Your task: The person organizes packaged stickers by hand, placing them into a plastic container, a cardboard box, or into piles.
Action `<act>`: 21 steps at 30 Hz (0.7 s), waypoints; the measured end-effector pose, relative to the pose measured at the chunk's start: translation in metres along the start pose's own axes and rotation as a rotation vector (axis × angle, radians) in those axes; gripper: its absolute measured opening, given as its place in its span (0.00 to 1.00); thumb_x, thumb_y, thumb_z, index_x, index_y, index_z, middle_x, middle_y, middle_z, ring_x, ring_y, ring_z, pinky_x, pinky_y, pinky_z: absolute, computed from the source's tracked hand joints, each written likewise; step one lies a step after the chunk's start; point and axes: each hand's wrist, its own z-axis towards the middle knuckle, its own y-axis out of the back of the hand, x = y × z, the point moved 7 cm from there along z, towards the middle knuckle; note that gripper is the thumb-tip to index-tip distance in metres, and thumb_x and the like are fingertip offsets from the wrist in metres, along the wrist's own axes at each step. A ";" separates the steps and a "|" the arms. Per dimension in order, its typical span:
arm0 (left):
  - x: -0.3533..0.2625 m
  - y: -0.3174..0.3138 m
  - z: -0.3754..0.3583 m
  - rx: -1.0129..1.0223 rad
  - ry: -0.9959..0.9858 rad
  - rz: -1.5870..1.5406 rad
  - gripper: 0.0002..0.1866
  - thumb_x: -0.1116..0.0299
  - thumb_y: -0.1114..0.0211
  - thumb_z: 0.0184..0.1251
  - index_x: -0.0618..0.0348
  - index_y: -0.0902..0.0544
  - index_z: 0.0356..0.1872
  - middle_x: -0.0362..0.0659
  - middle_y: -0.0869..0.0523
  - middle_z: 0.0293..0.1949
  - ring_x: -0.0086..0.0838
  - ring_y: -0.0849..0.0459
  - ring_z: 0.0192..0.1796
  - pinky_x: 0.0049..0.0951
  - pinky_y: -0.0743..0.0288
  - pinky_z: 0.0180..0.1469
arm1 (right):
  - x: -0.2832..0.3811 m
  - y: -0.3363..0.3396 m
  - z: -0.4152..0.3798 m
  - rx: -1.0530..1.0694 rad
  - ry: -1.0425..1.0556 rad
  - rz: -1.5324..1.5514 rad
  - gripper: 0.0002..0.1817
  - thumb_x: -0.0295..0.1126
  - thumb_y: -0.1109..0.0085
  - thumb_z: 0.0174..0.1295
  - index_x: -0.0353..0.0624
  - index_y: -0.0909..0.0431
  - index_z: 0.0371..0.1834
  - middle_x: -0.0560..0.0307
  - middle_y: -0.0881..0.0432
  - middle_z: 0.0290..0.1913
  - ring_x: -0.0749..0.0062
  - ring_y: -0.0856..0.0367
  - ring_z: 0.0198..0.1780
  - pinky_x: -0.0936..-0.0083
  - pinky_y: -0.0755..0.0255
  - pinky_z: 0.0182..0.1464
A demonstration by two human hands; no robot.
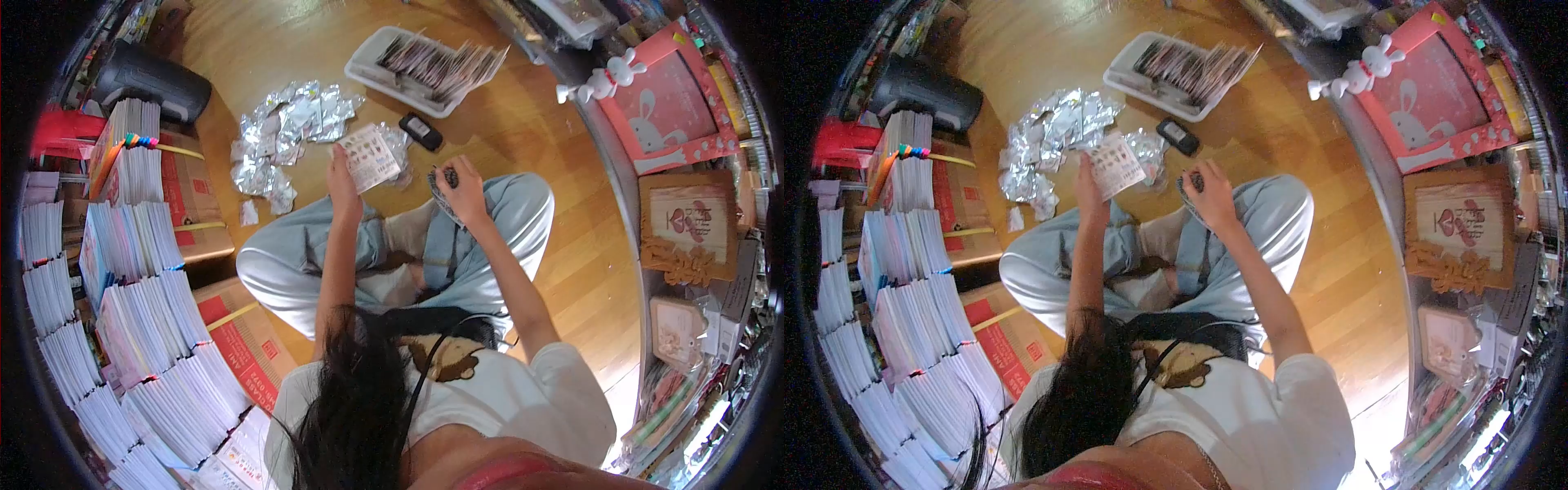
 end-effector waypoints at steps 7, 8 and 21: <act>0.069 0.000 0.074 -0.080 -0.372 0.961 0.20 0.59 0.40 0.59 0.66 0.28 0.45 0.51 0.23 0.38 0.40 0.25 0.44 0.38 0.33 0.49 | -0.051 0.016 -0.002 -0.213 -0.325 0.200 0.09 0.32 0.41 0.55 0.37 0.26 0.31 0.47 0.21 0.29 0.57 0.21 0.35 0.68 0.30 0.40; 0.071 -0.003 0.077 -0.109 -0.523 1.190 0.21 0.60 0.38 0.57 0.65 0.28 0.45 0.52 0.24 0.39 0.44 0.27 0.46 0.40 0.35 0.52 | -0.051 0.016 -0.003 -0.204 -0.339 0.208 0.09 0.32 0.41 0.55 0.37 0.26 0.32 0.47 0.21 0.29 0.58 0.20 0.35 0.69 0.30 0.41; -0.040 -0.114 0.084 0.215 -1.030 1.005 0.16 0.75 0.41 0.52 0.59 0.28 0.45 0.51 0.26 0.44 0.48 0.29 0.48 0.42 0.36 0.51 | -0.053 0.013 -0.001 -0.177 -0.374 0.266 0.11 0.35 0.42 0.56 0.38 0.27 0.32 0.48 0.20 0.30 0.57 0.20 0.36 0.69 0.30 0.41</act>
